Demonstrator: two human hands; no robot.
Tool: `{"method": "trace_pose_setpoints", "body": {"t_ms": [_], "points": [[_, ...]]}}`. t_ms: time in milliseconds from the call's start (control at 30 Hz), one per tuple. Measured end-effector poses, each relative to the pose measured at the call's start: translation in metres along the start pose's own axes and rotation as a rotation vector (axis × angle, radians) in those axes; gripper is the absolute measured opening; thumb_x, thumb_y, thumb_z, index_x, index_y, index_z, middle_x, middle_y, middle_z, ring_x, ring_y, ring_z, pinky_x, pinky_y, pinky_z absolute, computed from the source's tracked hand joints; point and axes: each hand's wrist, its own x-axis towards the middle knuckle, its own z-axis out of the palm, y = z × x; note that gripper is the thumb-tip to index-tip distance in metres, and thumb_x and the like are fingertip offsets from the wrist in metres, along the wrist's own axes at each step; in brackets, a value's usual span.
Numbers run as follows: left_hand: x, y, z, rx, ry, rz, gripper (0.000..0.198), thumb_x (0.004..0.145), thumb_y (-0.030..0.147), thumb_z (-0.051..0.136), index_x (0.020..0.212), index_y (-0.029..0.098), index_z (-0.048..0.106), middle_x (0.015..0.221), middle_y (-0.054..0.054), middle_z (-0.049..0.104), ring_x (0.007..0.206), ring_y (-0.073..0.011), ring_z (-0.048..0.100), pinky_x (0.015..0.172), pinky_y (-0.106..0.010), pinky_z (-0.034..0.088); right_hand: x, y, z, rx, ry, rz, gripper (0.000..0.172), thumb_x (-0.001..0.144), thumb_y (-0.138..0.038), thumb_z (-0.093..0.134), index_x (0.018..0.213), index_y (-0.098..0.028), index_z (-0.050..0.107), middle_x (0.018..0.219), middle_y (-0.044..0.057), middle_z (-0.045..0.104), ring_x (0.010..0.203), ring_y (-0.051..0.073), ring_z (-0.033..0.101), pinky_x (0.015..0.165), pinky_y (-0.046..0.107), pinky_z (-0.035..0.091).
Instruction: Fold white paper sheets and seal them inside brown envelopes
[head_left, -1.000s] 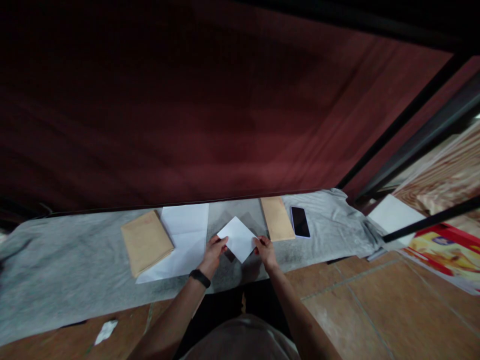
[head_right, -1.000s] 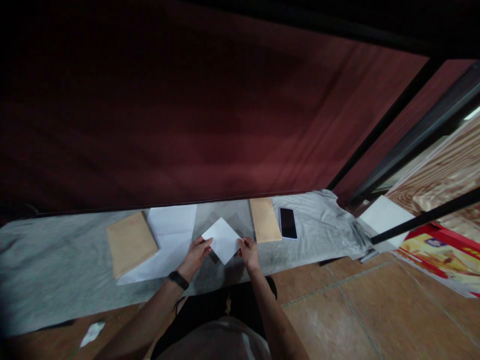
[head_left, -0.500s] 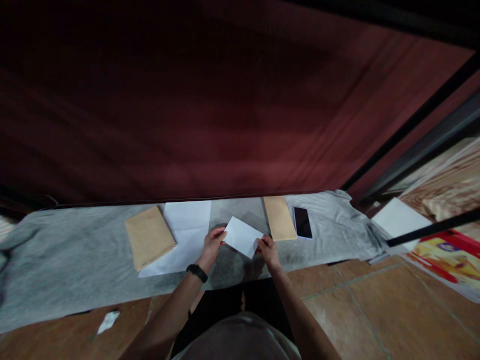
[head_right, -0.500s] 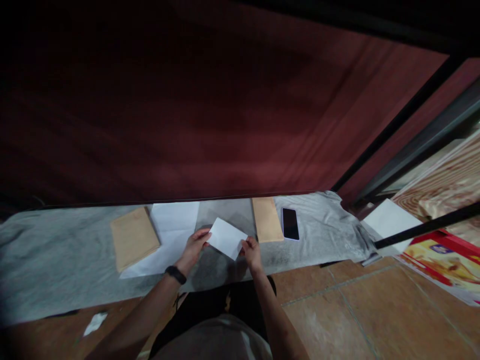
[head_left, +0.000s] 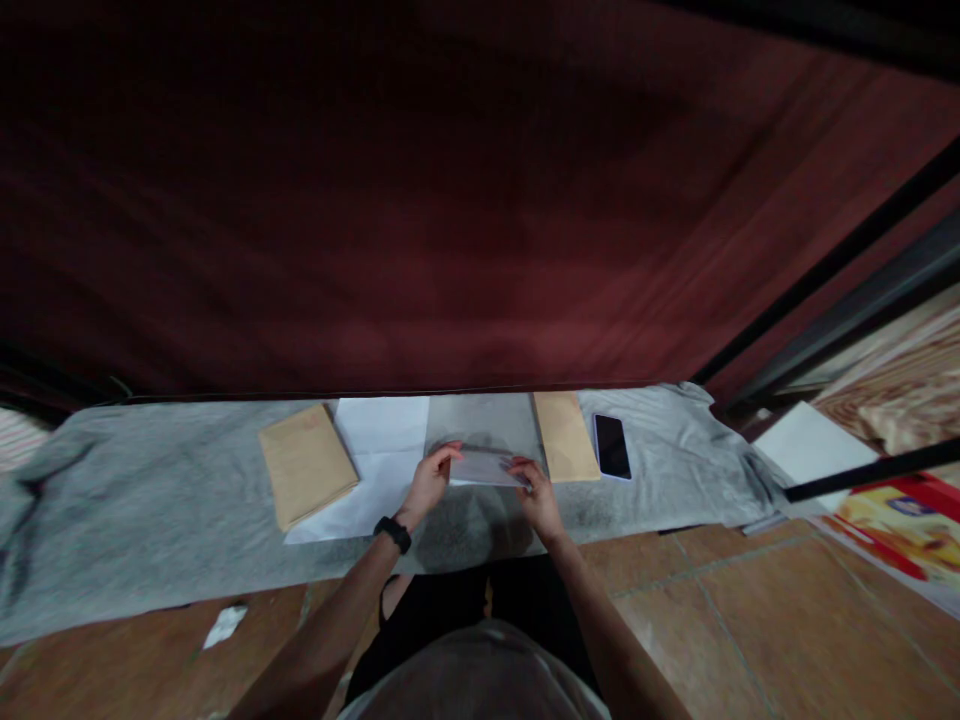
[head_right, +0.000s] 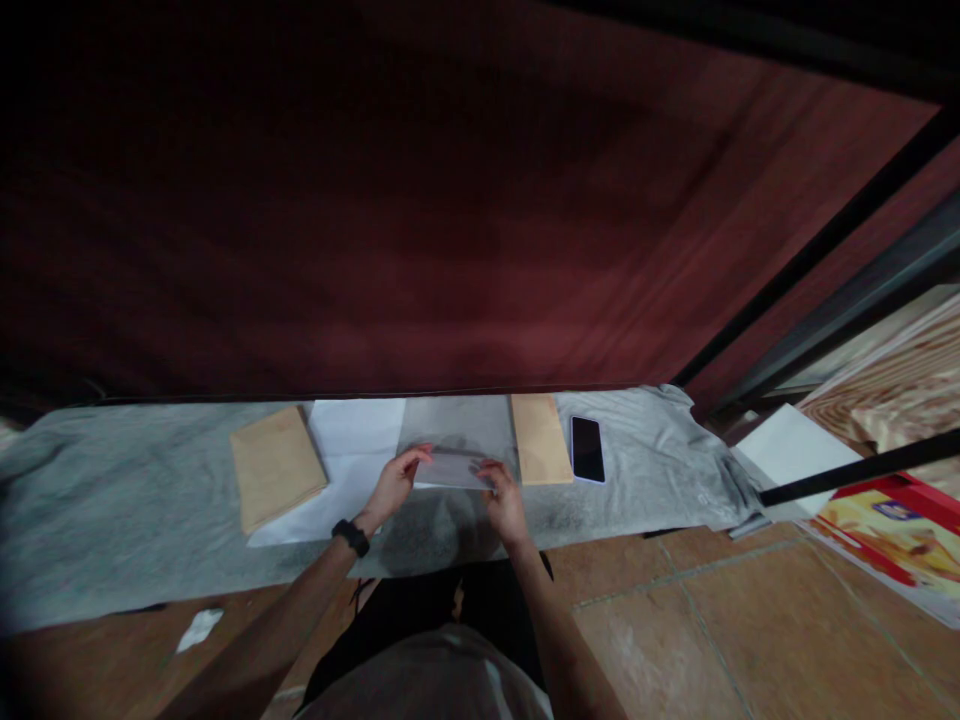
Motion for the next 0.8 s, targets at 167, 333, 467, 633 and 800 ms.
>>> {"method": "trace_pose_setpoints", "body": {"t_ms": [167,333,467,633,800], "points": [[-0.012,-0.012,-0.006,0.113,-0.042,0.017,0.020,0.073,0.014,0.059,0.078,0.026,0.075,0.114,-0.006,0.073,0.118,-0.0256,0.061,0.113,-0.046,0.038,-0.027,0.025,-0.002,-0.466,-0.183,-0.189,0.050,0.073,0.001,0.045,0.111,-0.023,0.067,0.130,0.008,0.062,0.123,0.023,0.057,0.107,0.042,0.047],[-0.026,-0.011,0.017,0.403,-0.194,0.173,0.036,0.085,0.015,0.051,0.114,0.024,0.072,0.139,-0.006,0.060,0.136,-0.0237,0.048,0.120,-0.045,0.029,-0.036,0.032,-0.001,-0.604,-0.251,-0.277,0.055,0.077,0.002,0.040,0.124,-0.018,0.061,0.138,0.010,0.057,0.128,0.022,0.054,0.111,0.039,0.045],[-0.041,-0.014,0.049,0.717,-0.378,0.320,0.045,0.094,0.029,0.050,0.139,0.021,0.055,0.153,-0.009,0.046,0.147,-0.0258,0.033,0.122,-0.047,0.021,-0.035,0.029,-0.001,-0.626,-0.283,-0.305,0.057,0.082,-0.003,0.043,0.135,-0.021,0.057,0.142,0.008,0.057,0.135,0.022,0.048,0.117,0.043,0.037],[-0.053,-0.026,0.049,0.857,-0.313,0.332,0.054,0.097,0.038,0.047,0.147,0.017,0.046,0.157,-0.013,0.040,0.149,-0.0273,0.028,0.124,-0.048,0.014,-0.038,0.028,-0.007,-0.716,-0.355,-0.353,0.061,0.086,-0.007,0.046,0.145,-0.019,0.048,0.150,0.011,0.049,0.141,0.024,0.042,0.120,0.051,0.031],[-0.061,-0.028,0.025,0.805,-0.211,0.237,0.059,0.094,0.041,0.051,0.147,0.017,0.046,0.157,-0.013,0.039,0.148,-0.0288,0.030,0.124,-0.049,0.015,-0.039,0.029,-0.009,-0.728,-0.358,-0.341,0.063,0.087,-0.009,0.047,0.148,-0.022,0.045,0.152,0.008,0.047,0.141,0.024,0.042,0.120,0.050,0.032]]}}
